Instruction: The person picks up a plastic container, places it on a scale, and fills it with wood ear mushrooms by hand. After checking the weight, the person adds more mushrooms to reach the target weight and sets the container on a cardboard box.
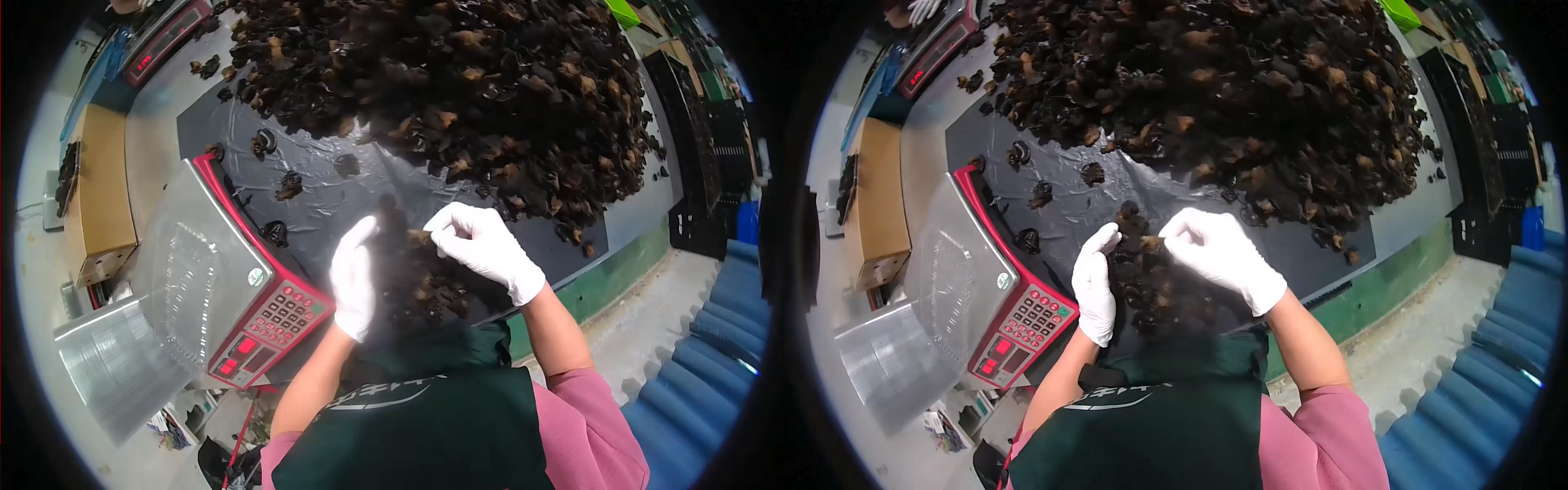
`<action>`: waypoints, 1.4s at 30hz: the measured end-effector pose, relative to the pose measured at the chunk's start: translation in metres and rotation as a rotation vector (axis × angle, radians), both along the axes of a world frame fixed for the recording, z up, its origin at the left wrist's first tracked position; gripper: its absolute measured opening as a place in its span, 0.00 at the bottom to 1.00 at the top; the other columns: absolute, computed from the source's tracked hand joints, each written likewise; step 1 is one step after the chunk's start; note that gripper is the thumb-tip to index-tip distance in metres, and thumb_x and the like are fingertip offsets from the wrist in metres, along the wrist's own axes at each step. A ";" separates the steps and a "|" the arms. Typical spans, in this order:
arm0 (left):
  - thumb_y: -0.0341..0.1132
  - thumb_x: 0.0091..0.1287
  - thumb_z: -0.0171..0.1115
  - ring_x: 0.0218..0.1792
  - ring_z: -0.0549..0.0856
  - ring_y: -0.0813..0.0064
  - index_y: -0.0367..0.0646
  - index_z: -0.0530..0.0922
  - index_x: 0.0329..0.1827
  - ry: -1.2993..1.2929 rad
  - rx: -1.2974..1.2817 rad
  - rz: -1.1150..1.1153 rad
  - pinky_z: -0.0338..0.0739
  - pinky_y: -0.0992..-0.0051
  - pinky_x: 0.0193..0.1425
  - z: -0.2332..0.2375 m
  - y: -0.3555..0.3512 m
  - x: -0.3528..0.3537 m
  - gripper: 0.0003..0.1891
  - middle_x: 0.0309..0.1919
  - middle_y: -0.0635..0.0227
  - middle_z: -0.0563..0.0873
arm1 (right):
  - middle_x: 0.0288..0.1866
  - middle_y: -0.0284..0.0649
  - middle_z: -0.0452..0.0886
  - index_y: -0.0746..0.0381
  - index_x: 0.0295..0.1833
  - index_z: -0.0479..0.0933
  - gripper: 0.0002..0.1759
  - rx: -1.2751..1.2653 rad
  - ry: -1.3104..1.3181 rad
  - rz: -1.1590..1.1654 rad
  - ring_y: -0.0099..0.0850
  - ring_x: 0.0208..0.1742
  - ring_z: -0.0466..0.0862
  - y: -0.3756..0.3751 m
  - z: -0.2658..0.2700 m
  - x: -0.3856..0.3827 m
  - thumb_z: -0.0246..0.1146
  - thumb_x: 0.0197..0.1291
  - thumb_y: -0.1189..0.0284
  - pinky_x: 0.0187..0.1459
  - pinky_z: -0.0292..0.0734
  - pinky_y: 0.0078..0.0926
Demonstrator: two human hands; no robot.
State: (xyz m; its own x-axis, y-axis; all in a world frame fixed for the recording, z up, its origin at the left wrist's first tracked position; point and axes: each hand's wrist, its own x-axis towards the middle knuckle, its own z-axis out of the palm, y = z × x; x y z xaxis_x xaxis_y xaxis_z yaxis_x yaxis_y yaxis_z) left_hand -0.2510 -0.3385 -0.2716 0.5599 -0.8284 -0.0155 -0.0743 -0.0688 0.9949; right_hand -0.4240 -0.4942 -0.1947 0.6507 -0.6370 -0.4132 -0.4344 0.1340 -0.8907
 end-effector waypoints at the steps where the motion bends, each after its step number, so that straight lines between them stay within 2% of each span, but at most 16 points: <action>1: 0.38 0.84 0.50 0.65 0.85 0.58 0.32 0.81 0.67 -0.006 -0.004 -0.009 0.74 0.63 0.74 -0.003 0.000 0.000 0.21 0.64 0.52 0.86 | 0.31 0.30 0.87 0.63 0.47 0.85 0.09 0.176 -0.015 -0.042 0.17 0.30 0.81 0.003 0.002 -0.002 0.66 0.69 0.68 0.36 0.78 0.21; 5: 0.40 0.85 0.49 0.65 0.84 0.61 0.32 0.79 0.69 0.000 0.000 -0.032 0.74 0.64 0.75 -0.001 0.002 0.001 0.22 0.65 0.54 0.85 | 0.31 0.31 0.86 0.63 0.46 0.85 0.11 0.385 -0.023 -0.129 0.15 0.28 0.76 0.004 -0.004 -0.009 0.65 0.72 0.66 0.31 0.72 0.16; 9: 0.43 0.87 0.47 0.65 0.84 0.64 0.32 0.78 0.71 -0.102 -0.024 -0.071 0.73 0.64 0.75 -0.005 0.003 0.008 0.24 0.65 0.56 0.85 | 0.32 0.33 0.87 0.60 0.47 0.86 0.09 0.221 0.018 0.026 0.17 0.32 0.82 0.007 0.009 -0.015 0.66 0.71 0.67 0.36 0.77 0.20; 10: 0.43 0.87 0.47 0.65 0.84 0.64 0.32 0.78 0.71 -0.104 -0.022 -0.070 0.74 0.64 0.75 -0.006 0.003 0.007 0.24 0.65 0.56 0.85 | 0.36 0.38 0.89 0.60 0.49 0.87 0.08 -0.024 0.069 0.149 0.25 0.36 0.87 0.008 0.017 -0.020 0.66 0.68 0.70 0.41 0.82 0.28; 13: 0.43 0.87 0.47 0.65 0.84 0.64 0.32 0.77 0.71 -0.013 0.003 -0.035 0.73 0.64 0.76 -0.001 0.002 0.001 0.24 0.65 0.56 0.85 | 0.49 0.44 0.89 0.59 0.57 0.86 0.15 -0.743 0.017 -0.162 0.37 0.48 0.88 -0.013 0.009 -0.031 0.66 0.66 0.72 0.51 0.83 0.36; 15: 0.43 0.87 0.47 0.66 0.84 0.63 0.32 0.77 0.71 -0.022 0.000 -0.054 0.73 0.64 0.76 0.000 0.002 0.002 0.24 0.66 0.56 0.85 | 0.64 0.47 0.84 0.59 0.65 0.82 0.23 -1.298 0.261 -0.272 0.42 0.65 0.82 -0.036 -0.003 -0.039 0.68 0.63 0.77 0.64 0.78 0.38; 16: 0.43 0.87 0.47 0.66 0.84 0.63 0.33 0.77 0.71 -0.025 -0.001 -0.054 0.73 0.64 0.76 0.000 0.002 0.002 0.24 0.66 0.56 0.85 | 0.67 0.46 0.82 0.58 0.70 0.79 0.28 -1.355 0.394 -0.231 0.47 0.67 0.78 -0.042 -0.008 -0.040 0.68 0.61 0.73 0.66 0.74 0.45; 17: 0.42 0.87 0.47 0.66 0.84 0.63 0.33 0.77 0.71 -0.028 0.000 -0.054 0.73 0.64 0.76 -0.001 0.003 0.002 0.23 0.66 0.56 0.85 | 0.66 0.47 0.82 0.57 0.70 0.79 0.29 -1.280 0.449 -0.184 0.47 0.66 0.79 -0.043 -0.018 -0.040 0.67 0.60 0.74 0.65 0.74 0.47; 21: 0.41 0.87 0.47 0.66 0.84 0.63 0.33 0.77 0.72 -0.021 0.002 -0.052 0.72 0.64 0.77 0.000 0.003 0.002 0.22 0.67 0.57 0.84 | 0.68 0.42 0.83 0.59 0.66 0.83 0.25 -0.783 -0.029 0.204 0.44 0.72 0.78 -0.019 -0.017 -0.049 0.62 0.63 0.81 0.74 0.71 0.40; 25: 0.41 0.87 0.47 0.66 0.84 0.64 0.33 0.77 0.72 -0.012 -0.005 -0.049 0.72 0.64 0.77 0.002 0.003 0.001 0.23 0.67 0.57 0.84 | 0.63 0.45 0.87 0.64 0.60 0.86 0.18 -0.432 -0.227 -0.094 0.39 0.67 0.84 -0.006 0.011 -0.069 0.58 0.69 0.81 0.70 0.76 0.34; 27: 0.41 0.87 0.47 0.66 0.84 0.64 0.33 0.78 0.71 0.007 0.002 -0.047 0.73 0.64 0.77 0.004 0.002 0.000 0.23 0.67 0.57 0.84 | 0.60 0.44 0.88 0.68 0.60 0.85 0.15 -0.335 -0.201 -0.337 0.31 0.61 0.87 -0.004 0.010 -0.090 0.57 0.77 0.78 0.63 0.81 0.29; 30: 0.40 0.85 0.50 0.66 0.84 0.63 0.32 0.78 0.71 0.022 0.015 -0.042 0.74 0.65 0.75 0.006 0.001 0.001 0.22 0.67 0.55 0.85 | 0.60 0.42 0.88 0.68 0.63 0.83 0.16 -0.301 -0.182 -0.558 0.29 0.58 0.87 -0.003 0.009 -0.106 0.55 0.79 0.79 0.61 0.81 0.26; 33: 0.40 0.85 0.50 0.66 0.83 0.64 0.31 0.78 0.71 0.006 -0.005 -0.050 0.73 0.65 0.75 0.002 0.002 0.002 0.23 0.66 0.55 0.85 | 0.59 0.41 0.88 0.67 0.63 0.83 0.16 -0.280 -0.094 -0.581 0.27 0.57 0.88 0.003 0.004 -0.108 0.57 0.77 0.80 0.58 0.81 0.23; 37: 0.42 0.88 0.47 0.66 0.84 0.64 0.33 0.78 0.71 0.022 -0.012 -0.042 0.73 0.64 0.76 0.003 0.002 0.000 0.23 0.66 0.57 0.85 | 0.37 0.37 0.89 0.61 0.62 0.86 0.16 -0.411 0.108 -0.409 0.17 0.34 0.82 0.011 -0.004 -0.080 0.66 0.72 0.74 0.41 0.79 0.20; 39: 0.43 0.87 0.47 0.66 0.84 0.64 0.33 0.78 0.71 0.023 -0.002 -0.039 0.73 0.64 0.76 0.004 0.001 0.000 0.24 0.66 0.57 0.85 | 0.26 0.38 0.82 0.57 0.63 0.85 0.20 -0.762 0.316 -0.213 0.30 0.27 0.84 0.013 -0.013 -0.062 0.71 0.67 0.67 0.34 0.80 0.28; 42: 0.44 0.87 0.47 0.65 0.84 0.64 0.33 0.78 0.71 0.006 0.019 -0.044 0.73 0.64 0.76 0.004 0.001 0.000 0.24 0.66 0.57 0.85 | 0.26 0.38 0.83 0.54 0.53 0.85 0.12 -1.043 0.276 -0.112 0.37 0.27 0.85 0.006 -0.034 -0.043 0.72 0.65 0.67 0.33 0.80 0.32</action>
State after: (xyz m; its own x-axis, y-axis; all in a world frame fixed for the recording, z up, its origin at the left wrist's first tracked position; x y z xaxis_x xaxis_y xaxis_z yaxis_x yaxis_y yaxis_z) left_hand -0.2507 -0.3377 -0.2675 0.5229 -0.8517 -0.0353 -0.0712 -0.0850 0.9938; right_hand -0.4674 -0.4882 -0.2283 0.5345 -0.8094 0.2433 -0.6699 -0.5812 -0.4620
